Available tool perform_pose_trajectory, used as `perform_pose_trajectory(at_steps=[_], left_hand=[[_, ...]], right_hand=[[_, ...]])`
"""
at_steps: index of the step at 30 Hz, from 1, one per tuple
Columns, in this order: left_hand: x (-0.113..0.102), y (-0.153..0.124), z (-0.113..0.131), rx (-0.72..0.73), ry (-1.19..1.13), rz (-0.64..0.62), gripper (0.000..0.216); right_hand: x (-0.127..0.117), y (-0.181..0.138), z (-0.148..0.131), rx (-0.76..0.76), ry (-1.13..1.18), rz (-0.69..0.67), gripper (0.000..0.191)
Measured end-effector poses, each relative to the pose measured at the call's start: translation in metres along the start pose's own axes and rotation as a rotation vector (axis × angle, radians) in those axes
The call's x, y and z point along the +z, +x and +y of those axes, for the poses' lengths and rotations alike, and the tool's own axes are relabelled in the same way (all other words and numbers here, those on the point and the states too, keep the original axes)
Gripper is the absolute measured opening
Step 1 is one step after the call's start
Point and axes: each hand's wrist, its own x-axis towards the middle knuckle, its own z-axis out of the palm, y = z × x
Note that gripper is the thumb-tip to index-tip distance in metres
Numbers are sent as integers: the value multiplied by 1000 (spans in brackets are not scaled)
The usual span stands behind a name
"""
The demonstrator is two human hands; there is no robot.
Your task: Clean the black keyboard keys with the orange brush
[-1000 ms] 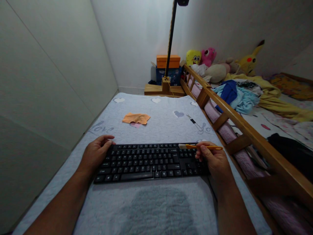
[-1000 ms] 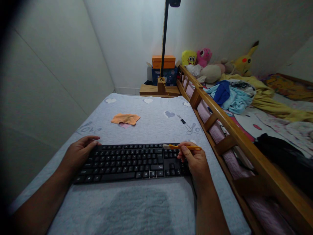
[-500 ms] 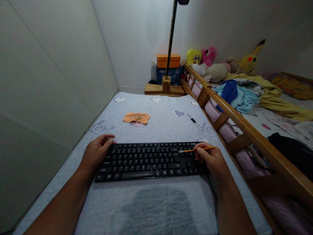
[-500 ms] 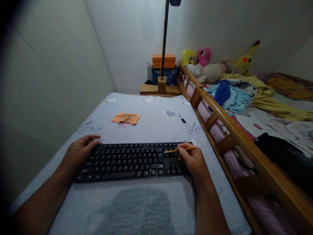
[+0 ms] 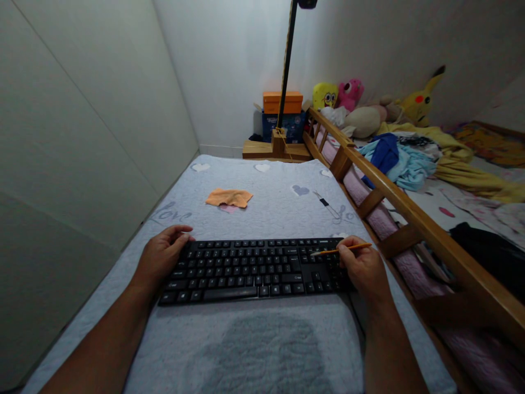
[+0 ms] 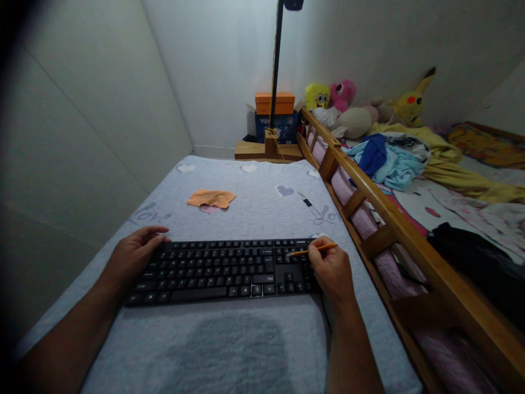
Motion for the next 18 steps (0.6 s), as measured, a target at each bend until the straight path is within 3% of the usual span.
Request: perform_pose_trajectory(at_steps=[7,18], left_hand=[[0,-2,4,-9,9,10,40],[0,-2,4,-12,21,3,40]], right_hand=[[-4,-1,-7,-86,-94,86,24],[-9,-1,-1,-23,-127,160,23]])
